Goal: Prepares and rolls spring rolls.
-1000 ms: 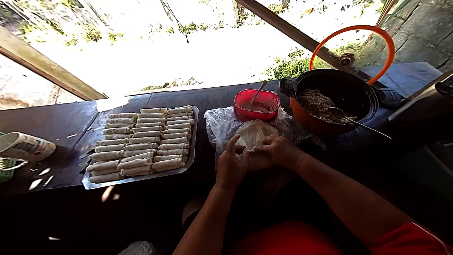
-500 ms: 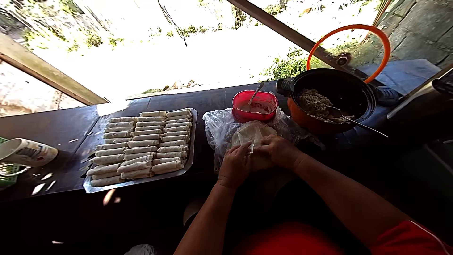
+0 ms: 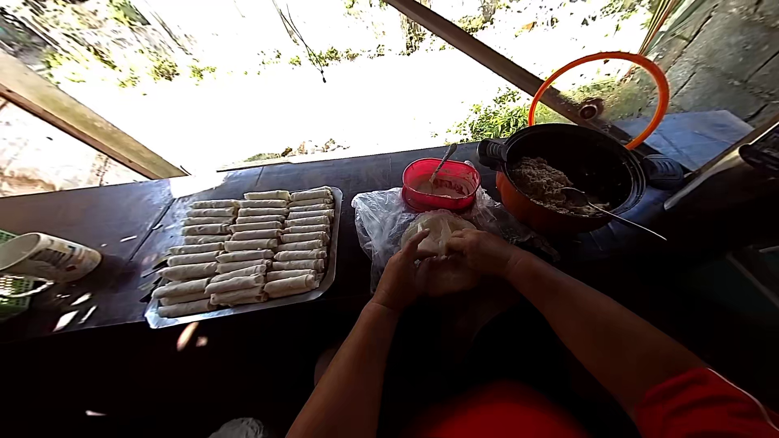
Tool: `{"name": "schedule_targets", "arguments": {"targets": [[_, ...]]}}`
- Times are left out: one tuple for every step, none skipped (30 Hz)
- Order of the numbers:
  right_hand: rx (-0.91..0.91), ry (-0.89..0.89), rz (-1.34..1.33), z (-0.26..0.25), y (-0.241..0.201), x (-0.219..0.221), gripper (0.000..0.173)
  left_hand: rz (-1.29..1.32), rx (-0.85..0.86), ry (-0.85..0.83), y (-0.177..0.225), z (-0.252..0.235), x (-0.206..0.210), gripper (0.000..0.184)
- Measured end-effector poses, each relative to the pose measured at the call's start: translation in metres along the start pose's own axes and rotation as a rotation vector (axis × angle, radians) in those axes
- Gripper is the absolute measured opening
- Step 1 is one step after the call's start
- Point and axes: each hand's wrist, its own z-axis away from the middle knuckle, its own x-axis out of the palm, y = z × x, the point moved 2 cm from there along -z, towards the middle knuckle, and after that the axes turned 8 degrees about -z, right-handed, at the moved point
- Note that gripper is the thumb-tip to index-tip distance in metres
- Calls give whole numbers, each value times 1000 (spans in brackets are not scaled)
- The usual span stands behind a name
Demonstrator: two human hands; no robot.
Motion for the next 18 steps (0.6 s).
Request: {"name": "schedule_targets", "arguments": {"targets": [[9,-20,-14,-2,-1,-2,27,30,-10,-16,1,-2,0,55],[14,-37,-27,-5,0,-4,26,42,-14,-26,1,-4,-1,55],[17,-50,-36,-8,2,-5,25,41,-15,-34,1,-6,-2,55],[16,-59,-46,-10,4,-7,24,35,-16,-32,1,-8,-2,56],[19,-76,-54,-12,6,-8,24,33,-16,-18,1,-10,-2,57],[26,-95,-60,-14,7,-10,24,34,-18,1,0,-12,-3,57],[25,-106,-69,-16,9,-11,25,36,-26,20,-1,-14,-3,58],[20,-113,-74,-18,10,-11,25,32,-43,27,-1,-16,-3,58],[14,-113,-76,-19,12,-10,25,24,-55,20,-1,-17,-3,57],[13,-106,-80,-19,13,-10,25,17,-56,7,-1,-17,-2,55],[15,-97,-88,-18,14,-10,25,2,-47,-9,0,-17,-2,51],[15,-85,-95,-18,14,-10,26,-32,-29,-23,1,-16,-2,49],[11,-65,-98,-17,16,-10,25,-77,-6,-33,2,-15,-1,48],[2,-48,-99,-15,16,-9,25,-124,22,-34,3,-14,0,50],[-8,-35,-96,-13,17,-8,26,-163,40,-33,4,-12,0,55],[-24,-20,-90,-11,17,-8,27,-186,47,-31,4,-11,1,57],[-44,-7,-82,-8,17,-7,28,-195,49,-22,4,-11,1,56],[-69,10,-76,-5,17,-6,28,-195,51,-16,3,-11,1,55]]}}
